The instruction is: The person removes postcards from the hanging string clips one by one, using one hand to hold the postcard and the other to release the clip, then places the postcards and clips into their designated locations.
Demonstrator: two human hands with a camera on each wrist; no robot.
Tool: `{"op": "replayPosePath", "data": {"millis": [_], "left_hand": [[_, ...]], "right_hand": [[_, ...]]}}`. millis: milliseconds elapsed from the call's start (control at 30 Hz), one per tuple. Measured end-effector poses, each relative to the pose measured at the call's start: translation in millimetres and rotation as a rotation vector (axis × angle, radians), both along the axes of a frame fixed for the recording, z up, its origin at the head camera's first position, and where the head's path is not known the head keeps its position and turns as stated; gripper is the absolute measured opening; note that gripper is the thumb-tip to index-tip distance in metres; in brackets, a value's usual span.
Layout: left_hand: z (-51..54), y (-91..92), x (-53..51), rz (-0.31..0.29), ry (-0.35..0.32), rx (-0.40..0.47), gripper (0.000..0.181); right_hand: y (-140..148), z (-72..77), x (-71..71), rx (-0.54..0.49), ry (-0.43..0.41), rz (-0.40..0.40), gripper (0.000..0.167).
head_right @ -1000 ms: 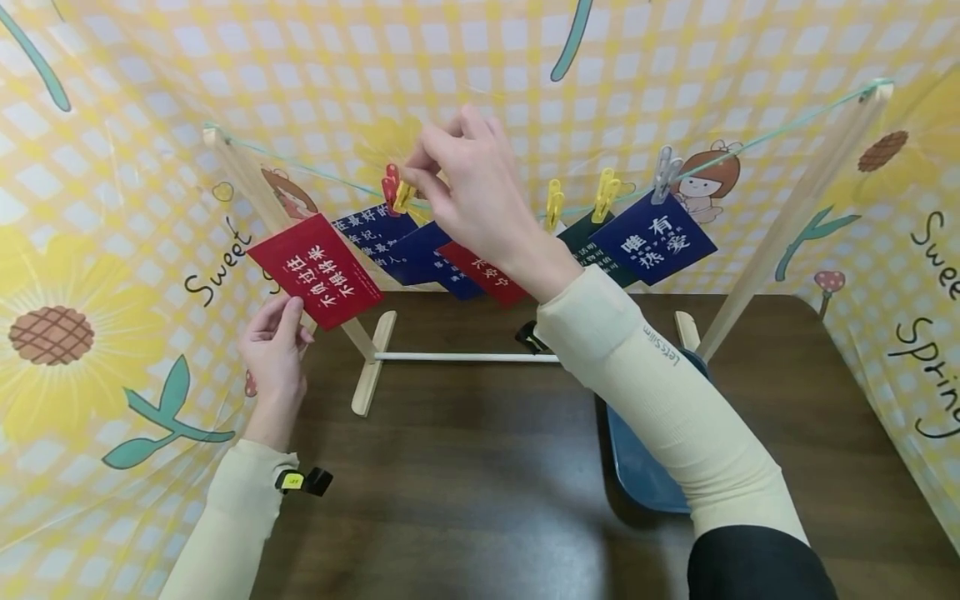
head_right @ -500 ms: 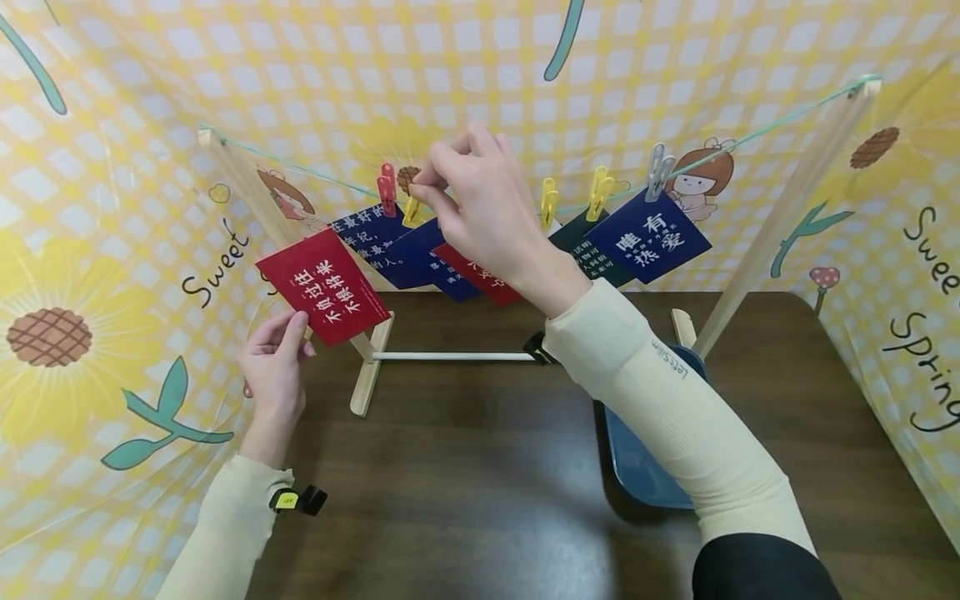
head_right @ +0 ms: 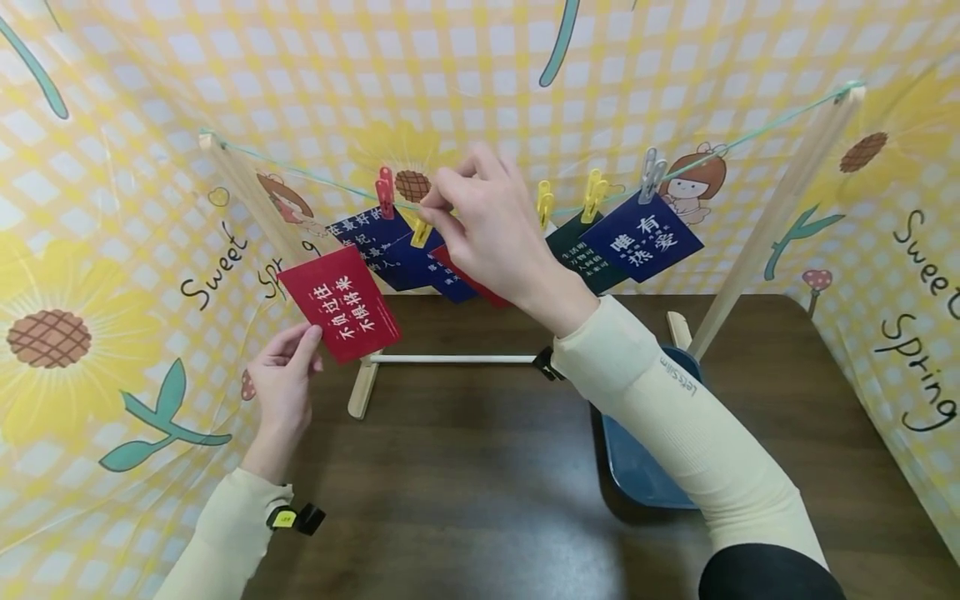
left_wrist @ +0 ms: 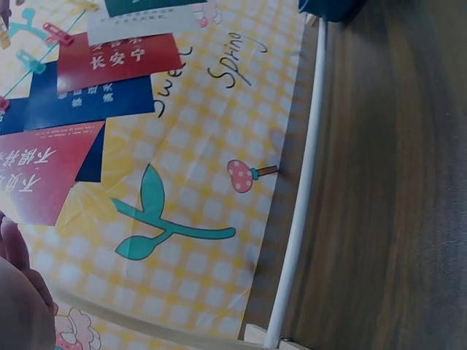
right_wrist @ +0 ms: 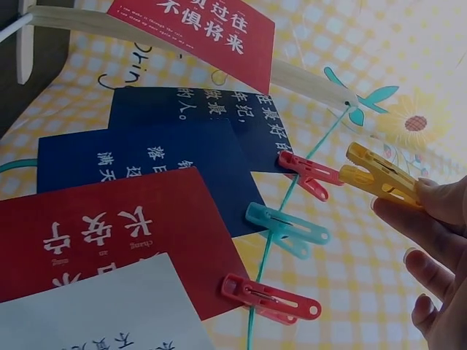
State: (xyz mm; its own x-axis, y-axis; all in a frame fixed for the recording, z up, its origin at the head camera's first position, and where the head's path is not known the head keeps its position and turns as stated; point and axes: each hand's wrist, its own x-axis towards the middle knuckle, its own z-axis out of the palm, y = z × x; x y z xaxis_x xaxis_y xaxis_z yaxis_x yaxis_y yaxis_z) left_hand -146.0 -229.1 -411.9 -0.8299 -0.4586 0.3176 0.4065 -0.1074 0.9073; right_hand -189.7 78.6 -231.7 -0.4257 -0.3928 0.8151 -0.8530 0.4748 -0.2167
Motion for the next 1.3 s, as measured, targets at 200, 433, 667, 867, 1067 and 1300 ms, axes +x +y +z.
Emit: {"op": "replayPosePath", "data": {"millis": [200, 433, 667, 867, 1067, 1300], "left_hand": [[-4.1, 5.1, 2.7, -0.025, -0.020, -0.029, 0.010], [-11.8, 12.4, 5.4, -0.067, -0.049, -0.038, 0.007], [-18.5, 16.1, 9.2, -0.093, -0.089, -0.045, 0.012], [-26.2, 19.7, 12.4, -0.122, -0.110, -0.060, 0.016], [-35.4, 23.1, 17.3, -0.152, -0.141, -0.086, 0.018], [-41.7, 29.4, 19.6, -0.176, -0.163, -0.102, 0.020]], "right_hand": [[6, -7.7, 0.3, -0.002, 0.020, -0.014, 0.011], [12, -16.3, 1.1, 0.010, 0.029, -0.028, 0.011], [16, -23.2, 2.2, 0.038, -0.007, -0.049, 0.012], [22, -29.1, 3.0, 0.048, -0.033, -0.055, 0.012], [29, -38.4, 3.8, 0.047, -0.034, -0.054, 0.010], [37, -47.3, 3.7, 0.062, -0.051, -0.086, 0.010]]}}
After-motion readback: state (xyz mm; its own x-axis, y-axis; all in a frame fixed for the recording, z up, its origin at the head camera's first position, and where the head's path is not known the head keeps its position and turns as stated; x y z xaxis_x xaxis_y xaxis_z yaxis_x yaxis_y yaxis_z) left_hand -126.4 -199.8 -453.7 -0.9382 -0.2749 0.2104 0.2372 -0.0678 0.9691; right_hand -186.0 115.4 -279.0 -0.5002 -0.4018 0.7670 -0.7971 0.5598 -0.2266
